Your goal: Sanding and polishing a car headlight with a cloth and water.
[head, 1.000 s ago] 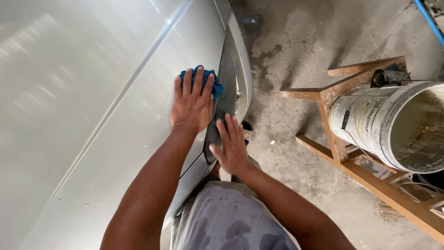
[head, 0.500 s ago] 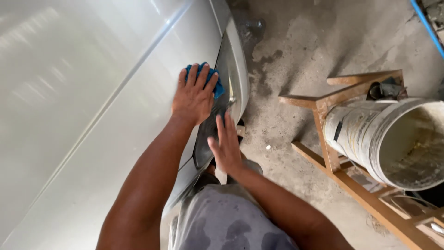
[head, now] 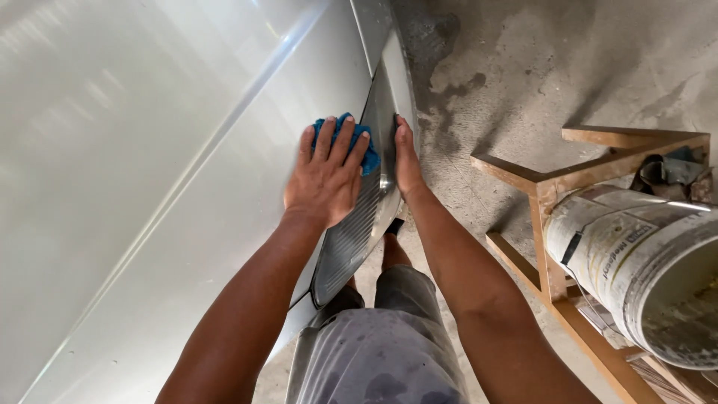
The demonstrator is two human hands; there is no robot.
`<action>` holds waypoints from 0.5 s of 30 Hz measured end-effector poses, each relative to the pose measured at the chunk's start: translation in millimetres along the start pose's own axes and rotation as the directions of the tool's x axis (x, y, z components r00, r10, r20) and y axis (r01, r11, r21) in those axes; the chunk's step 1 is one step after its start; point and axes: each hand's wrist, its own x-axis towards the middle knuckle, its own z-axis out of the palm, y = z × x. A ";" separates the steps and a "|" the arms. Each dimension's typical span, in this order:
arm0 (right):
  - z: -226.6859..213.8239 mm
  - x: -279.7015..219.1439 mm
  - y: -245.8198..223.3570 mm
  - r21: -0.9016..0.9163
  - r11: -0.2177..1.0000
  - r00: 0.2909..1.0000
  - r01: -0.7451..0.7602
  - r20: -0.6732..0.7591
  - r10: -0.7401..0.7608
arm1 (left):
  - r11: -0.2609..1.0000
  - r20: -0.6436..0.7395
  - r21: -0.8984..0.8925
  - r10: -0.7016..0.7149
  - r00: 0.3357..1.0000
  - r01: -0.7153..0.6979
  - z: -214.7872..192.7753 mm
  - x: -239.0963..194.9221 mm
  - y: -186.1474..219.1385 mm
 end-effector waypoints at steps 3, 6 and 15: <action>-5.4 15.3 32.0 0.139 0.988 0.998 -0.065 0.021 0.063 | 1.000 -0.035 -0.026 0.000 0.999 -0.001 5.3 0.6 -1.2; -5.4 -9.0 56.3 0.193 0.978 0.997 0.075 -0.038 -0.069 | 0.999 -0.029 -0.041 0.006 1.000 -0.007 -1.4 -1.9 -1.5; -2.1 -56.9 106.7 0.401 0.914 0.992 -0.062 -0.076 0.101 | 0.999 -0.048 -0.044 0.003 0.999 -0.005 -0.9 -0.6 -2.1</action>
